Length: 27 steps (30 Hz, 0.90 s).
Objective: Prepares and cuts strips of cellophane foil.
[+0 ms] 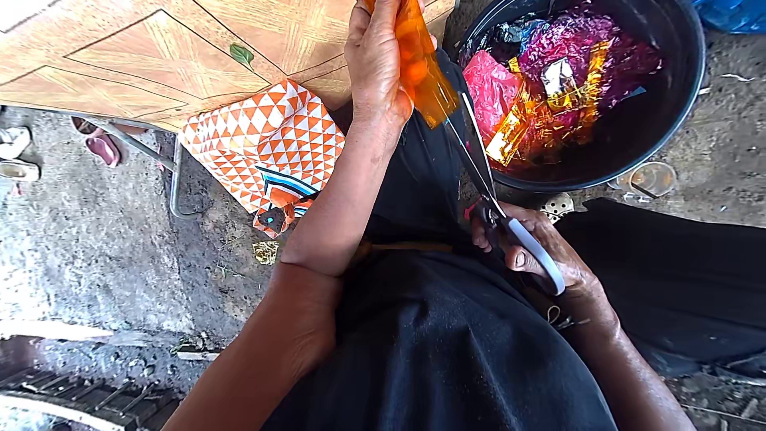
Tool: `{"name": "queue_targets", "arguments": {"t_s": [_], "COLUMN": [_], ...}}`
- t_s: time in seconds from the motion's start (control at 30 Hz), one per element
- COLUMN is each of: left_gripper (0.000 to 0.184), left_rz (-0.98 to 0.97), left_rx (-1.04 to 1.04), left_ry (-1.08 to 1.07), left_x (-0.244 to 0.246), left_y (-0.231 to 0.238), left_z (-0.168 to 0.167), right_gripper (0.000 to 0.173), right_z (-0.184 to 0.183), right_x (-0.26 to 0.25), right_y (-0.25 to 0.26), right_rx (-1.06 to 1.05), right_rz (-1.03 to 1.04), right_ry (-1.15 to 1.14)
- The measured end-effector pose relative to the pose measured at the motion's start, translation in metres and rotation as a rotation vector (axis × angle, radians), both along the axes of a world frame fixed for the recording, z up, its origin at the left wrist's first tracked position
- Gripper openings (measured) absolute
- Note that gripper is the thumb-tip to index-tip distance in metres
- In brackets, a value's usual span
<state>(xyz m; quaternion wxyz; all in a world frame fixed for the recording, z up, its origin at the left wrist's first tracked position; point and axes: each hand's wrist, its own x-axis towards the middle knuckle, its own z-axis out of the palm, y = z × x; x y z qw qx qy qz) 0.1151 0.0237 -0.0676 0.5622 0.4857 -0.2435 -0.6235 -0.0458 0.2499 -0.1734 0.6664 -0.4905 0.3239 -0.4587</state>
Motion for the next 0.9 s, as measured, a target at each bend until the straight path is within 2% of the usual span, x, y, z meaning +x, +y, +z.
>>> {"name": "queue_targets", "arguments": {"t_s": [0.17, 0.37, 0.9], "left_gripper": [0.014, 0.011, 0.006], "left_rz": [0.001, 0.000, 0.001], "left_rx": [-0.151, -0.301, -0.342], "left_ry": [-0.110, -0.143, -0.084], "left_x": [-0.002, -0.003, 0.000], "left_y": [0.003, 0.006, 0.007], "left_z": [-0.005, -0.014, -0.016], "right_gripper": [0.053, 0.055, 0.055], "right_z": [-0.001, 0.000, -0.004], "right_x": [-0.002, -0.001, -0.001], "right_y": [-0.004, -0.003, -0.002], "right_rx": [0.016, 0.022, 0.023], "right_rz": [-0.021, -0.070, -0.095], "right_ry": [-0.011, -0.009, -0.006]}}
